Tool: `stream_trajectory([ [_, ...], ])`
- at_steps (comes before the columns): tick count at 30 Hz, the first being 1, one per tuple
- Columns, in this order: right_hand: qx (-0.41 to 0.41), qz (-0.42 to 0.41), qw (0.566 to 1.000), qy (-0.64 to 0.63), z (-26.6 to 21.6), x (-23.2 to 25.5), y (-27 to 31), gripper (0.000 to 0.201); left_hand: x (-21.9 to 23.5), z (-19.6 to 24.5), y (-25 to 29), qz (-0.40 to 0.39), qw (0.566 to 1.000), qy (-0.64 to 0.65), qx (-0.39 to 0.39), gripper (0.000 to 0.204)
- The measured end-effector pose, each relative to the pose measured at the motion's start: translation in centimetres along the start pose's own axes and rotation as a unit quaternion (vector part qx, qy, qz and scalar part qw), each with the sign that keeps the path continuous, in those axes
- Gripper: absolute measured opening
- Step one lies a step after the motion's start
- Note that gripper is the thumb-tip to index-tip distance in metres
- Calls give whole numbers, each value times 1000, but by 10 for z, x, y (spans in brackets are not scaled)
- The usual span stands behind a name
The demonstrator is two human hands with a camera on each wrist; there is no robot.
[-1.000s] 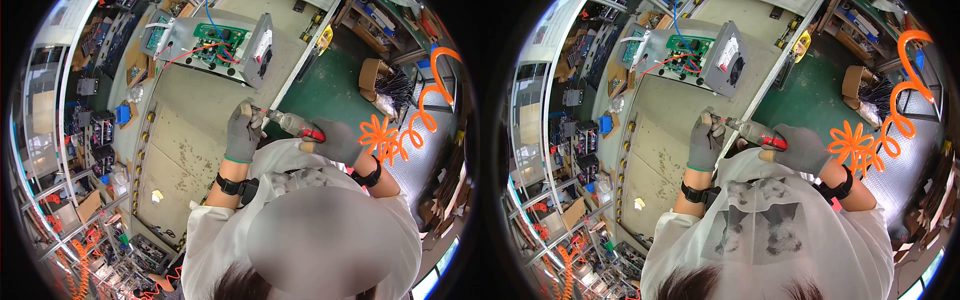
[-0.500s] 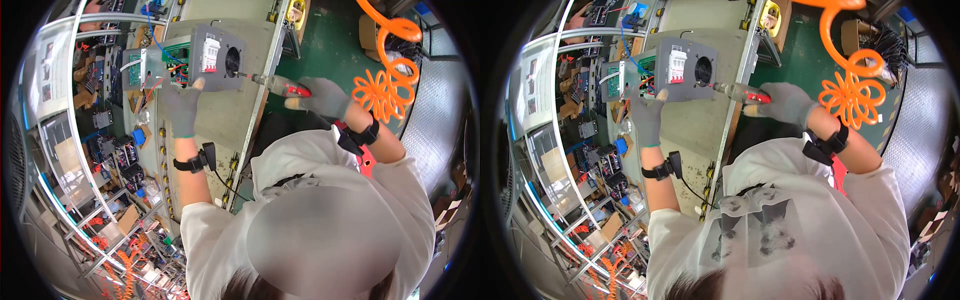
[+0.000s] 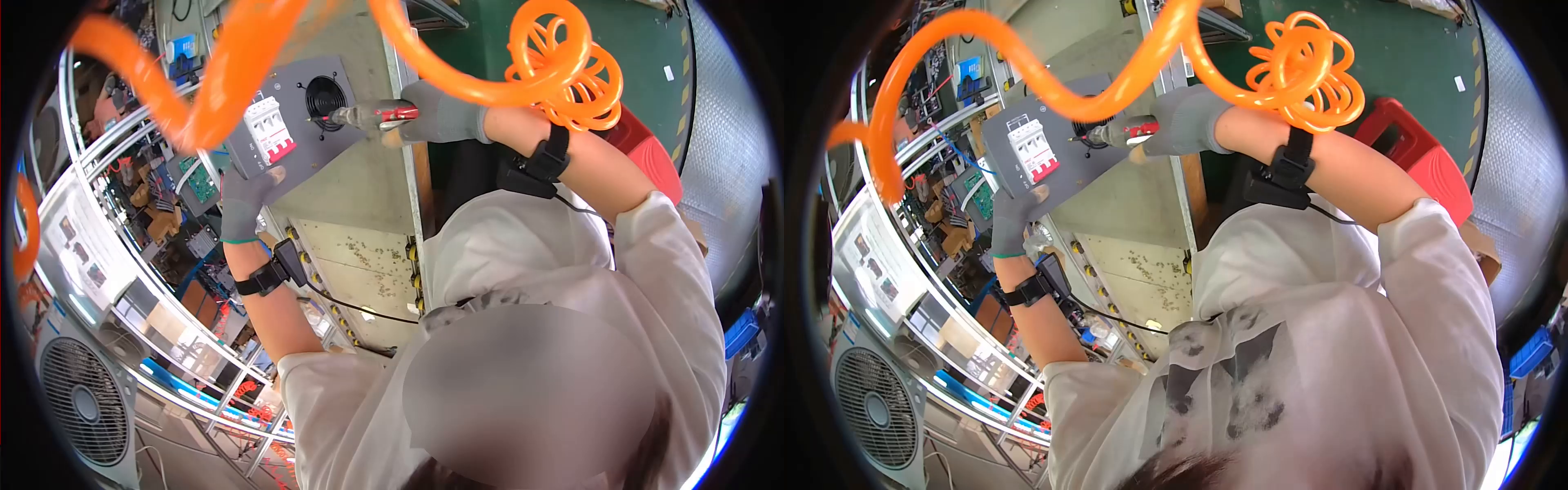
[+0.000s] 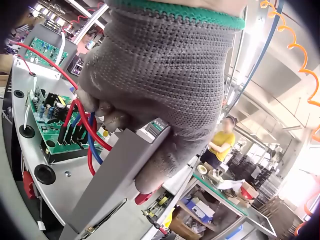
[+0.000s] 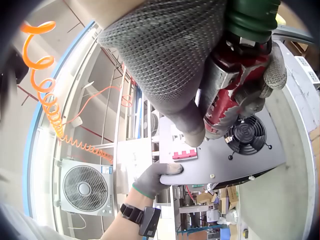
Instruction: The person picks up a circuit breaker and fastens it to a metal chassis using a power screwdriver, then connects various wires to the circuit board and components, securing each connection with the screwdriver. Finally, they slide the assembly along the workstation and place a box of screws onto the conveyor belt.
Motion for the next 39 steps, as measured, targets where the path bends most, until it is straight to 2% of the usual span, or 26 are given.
stream_trajectory([
  [1, 17, 18, 999, -20, 0, -4, -2, 57, -1, 1, 2, -3, 1000, 9, 20, 40],
  [2, 40, 55, 996, -60, 0, -5, 1, 53, -2, 1, 4, 11, 999, 42, 2, 37],
  [3, 34, 35, 997, -67, 1, -11, -5, 52, -5, 2, 4, 5, 999, 35, 3, 37],
  [5, 10, -57, 996, -66, -11, 1, 8, 51, -6, 6, 6, 22, 998, 55, -25, 36],
  [6, 45, -3, 995, -84, -15, -3, 3, 51, -7, 7, 7, 20, 998, 52, -22, 36],
  [7, 46, -5, 995, -86, -12, -6, 0, 51, -8, 9, 8, 17, 998, 59, -17, 35],
  [9, 52, -63, 996, -37, -15, -5, -1, 51, -8, 9, 8, 16, 998, 66, -11, 35],
  [10, 53, -49, 993, -91, -15, 0, 3, 52, -7, 8, 8, 20, 998, 63, -2, 34],
  [14, 76, -58, 994, -48, -13, -14, -6, 53, -5, 1, 4, 30, 998, 57, -10, 31],
  [16, 110, 21, 982, -149, -8, -27, -23, 48, -6, 2, 5, 32, 998, 58, -18, 30],
  [17, 111, 21, 982, -149, -6, -27, -23, 48, -6, 3, 6, 34, 997, 59, -26, 28],
  [19, 64, -38, 997, -20, -13, -10, -7, 50, -5, 2, 6, 35, 997, 58, -25, 28],
  [20, 64, -37, 997, -20, -16, -8, -3, 50, -5, 2, 6, 34, 998, 57, -22, 28],
  [23, 99, -7, 994, -40, -19, -6, 0, 46, -4, 2, 5, 30, 998, 51, -15, 27],
  [25, 115, 51, 991, -50, -14, -14, -9, 41, -4, 1, 4, 32, 998, 47, -14, 28],
  [29, 144, 72, 982, -95, -14, -19, -14, 36, -8, 7, 7, 32, 997, 67, -25, 29],
  [32, 121, 57, 990, -30, -15, -23, -17, 31, -12, 15, 12, 29, 995, 89, -27, 29],
  [34, 202, 154, 967, -9, -19, -24, -17, 31, -7, 8, 7, 42, 997, 62, -25, 28],
  [35, 208, 217, 954, 6, -16, -21, -17, 31, -3, 1, 3, 54, 998, 33, -20, 27],
  [36, 189, 198, 962, 21, -18, -19, -16, 29, 1, -9, -2, 55, 998, 35, -22, 27],
  [38, 169, 179, 969, 34, -26, -4, -4, 27, 5, -20, -9, 13, 991, -49, -125, 27],
  [39, 150, 147, 977, 47, -31, 6, 4, 33, 6, -24, -11, 12, 991, -49, -125, 27],
])
Point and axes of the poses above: each hand's wrist, its own y-axis away from the middle knuckle, its own x-axis out of the back of the hand, z = x × y, the point moved 4 cm from there along -y, towards the middle knuckle
